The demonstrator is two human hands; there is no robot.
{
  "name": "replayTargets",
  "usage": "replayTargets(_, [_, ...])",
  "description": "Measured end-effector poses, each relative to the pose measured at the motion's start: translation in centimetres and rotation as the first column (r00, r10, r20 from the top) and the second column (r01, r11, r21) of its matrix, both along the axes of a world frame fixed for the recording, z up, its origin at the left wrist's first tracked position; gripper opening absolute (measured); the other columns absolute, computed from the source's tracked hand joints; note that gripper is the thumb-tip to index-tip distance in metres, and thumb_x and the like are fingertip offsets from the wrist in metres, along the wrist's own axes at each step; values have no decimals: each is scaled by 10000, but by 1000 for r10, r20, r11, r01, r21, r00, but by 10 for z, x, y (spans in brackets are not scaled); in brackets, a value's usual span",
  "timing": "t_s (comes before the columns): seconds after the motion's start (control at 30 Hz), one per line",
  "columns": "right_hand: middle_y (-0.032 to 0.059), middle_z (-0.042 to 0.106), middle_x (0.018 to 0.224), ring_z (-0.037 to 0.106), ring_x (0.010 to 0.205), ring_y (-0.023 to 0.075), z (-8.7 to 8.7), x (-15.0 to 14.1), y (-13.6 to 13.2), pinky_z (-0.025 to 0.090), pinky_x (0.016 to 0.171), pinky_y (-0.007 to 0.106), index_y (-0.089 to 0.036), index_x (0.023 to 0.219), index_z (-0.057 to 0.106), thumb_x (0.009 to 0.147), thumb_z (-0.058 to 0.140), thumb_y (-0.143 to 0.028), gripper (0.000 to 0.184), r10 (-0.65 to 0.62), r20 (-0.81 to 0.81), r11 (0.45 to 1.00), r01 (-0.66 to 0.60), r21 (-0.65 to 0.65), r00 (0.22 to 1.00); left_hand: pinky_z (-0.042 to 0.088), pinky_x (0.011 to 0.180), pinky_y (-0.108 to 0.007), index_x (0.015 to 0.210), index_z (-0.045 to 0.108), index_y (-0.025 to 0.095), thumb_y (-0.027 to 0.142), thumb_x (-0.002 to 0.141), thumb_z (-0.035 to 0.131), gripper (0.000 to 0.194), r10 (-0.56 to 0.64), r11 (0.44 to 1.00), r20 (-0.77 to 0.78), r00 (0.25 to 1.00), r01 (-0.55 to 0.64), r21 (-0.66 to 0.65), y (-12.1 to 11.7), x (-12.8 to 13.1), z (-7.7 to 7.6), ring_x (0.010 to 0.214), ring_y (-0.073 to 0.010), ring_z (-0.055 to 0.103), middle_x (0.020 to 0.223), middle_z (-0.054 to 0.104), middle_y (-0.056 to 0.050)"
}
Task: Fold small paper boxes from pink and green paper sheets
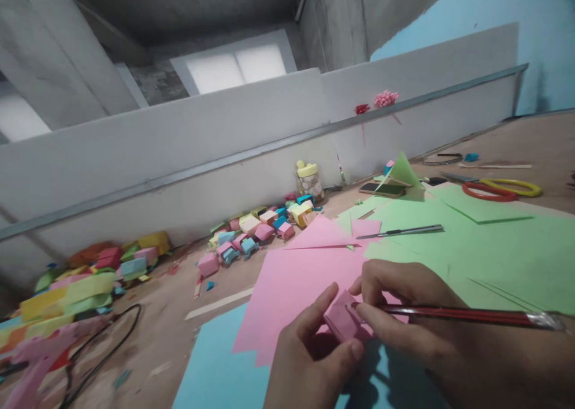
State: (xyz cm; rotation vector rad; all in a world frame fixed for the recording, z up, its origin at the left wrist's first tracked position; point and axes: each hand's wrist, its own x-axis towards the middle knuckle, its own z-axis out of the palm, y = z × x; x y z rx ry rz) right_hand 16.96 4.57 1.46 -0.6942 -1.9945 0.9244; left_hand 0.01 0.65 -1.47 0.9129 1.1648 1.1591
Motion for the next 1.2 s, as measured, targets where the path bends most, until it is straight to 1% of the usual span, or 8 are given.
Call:
replayTargets(0.2, [14, 603, 698, 539, 643, 131, -3, -2, 1, 424, 560, 225, -170, 641, 475, 815, 546, -197, 189, -9, 6, 1000, 9, 20, 1000, 343, 554, -266, 1283, 506, 130, 301, 531, 857, 847, -10, 1000, 17, 1000, 10, 7, 0, 0, -1, 488, -78, 445, 637, 658, -34])
replayTargets(0.27, [13, 603, 694, 538, 643, 128, -4, -2, 2, 421, 559, 222, -170, 635, 464, 811, 545, -188, 195, -8, 10, 999, 8, 32, 1000, 340, 554, -267, 1282, 506, 127, 294, 526, 860, 851, -9, 1000, 19, 1000, 9, 8, 0, 0, -1, 497, -81, 447, 653, 661, -40])
replayTargets(0.47, [11, 594, 689, 528, 623, 123, -6, -3, 4, 403, 533, 220, -178, 629, 414, 825, 520, -202, 224, -15, 45, 999, 13, 48, 999, 334, 550, -271, 1306, 477, 115, 304, 528, 857, 886, -13, 1000, -7, 1000, 13, -10, 0, 1, -1, 551, -113, 495, 769, 702, -116])
replayTargets(0.57, [2, 581, 667, 521, 613, 120, -5, -2, 3, 405, 534, 218, -177, 631, 431, 816, 534, -202, 214, -14, 33, 999, 12, 47, 999, 336, 552, -269, 1304, 481, 114, 317, 511, 864, 904, -16, 1000, 9, 1000, 16, -12, 0, 1, 0, 556, -113, 498, 804, 713, -141])
replayTargets(0.7, [11, 598, 698, 550, 683, 143, -1, 0, -1, 430, 575, 229, -173, 632, 466, 811, 549, -201, 200, -54, -15, 998, 54, 16, 998, 314, 530, -249, 1298, 484, 114, 293, 524, 860, 879, -1, 1000, 26, 1000, 1, -10, 0, 0, -1, 533, -91, 476, 760, 699, -103])
replayTargets(0.83, [5, 571, 680, 561, 744, 167, 1, 3, -2, 441, 625, 250, -178, 641, 470, 819, 545, -216, 197, -74, -35, 996, 75, 49, 997, 323, 535, -252, 1293, 490, 126, 307, 538, 853, 857, -5, 1000, 4, 1000, 5, -9, 0, -1, -1, 510, -85, 462, 666, 664, -52])
replayTargets(1.03, [-1, 557, 687, 527, 686, 141, 0, 3, 1, 399, 573, 233, -182, 648, 441, 829, 534, -213, 206, -51, 36, 997, 49, 56, 998, 338, 548, -257, 1294, 482, 114, 329, 512, 864, 897, 11, 1000, 17, 1000, -11, -15, 0, 0, 0, 523, -88, 473, 715, 682, -72])
replayTargets(1.2, [-35, 489, 602, 452, 576, 106, -2, 1, -1, 355, 535, 225, -184, 629, 431, 814, 537, -206, 214, -69, 72, 997, 67, 35, 995, 372, 590, -273, 1287, 495, 101, 311, 529, 859, 867, 6, 1000, 7, 1000, -6, 12, 0, 0, 1, 519, -85, 477, 709, 696, -80])
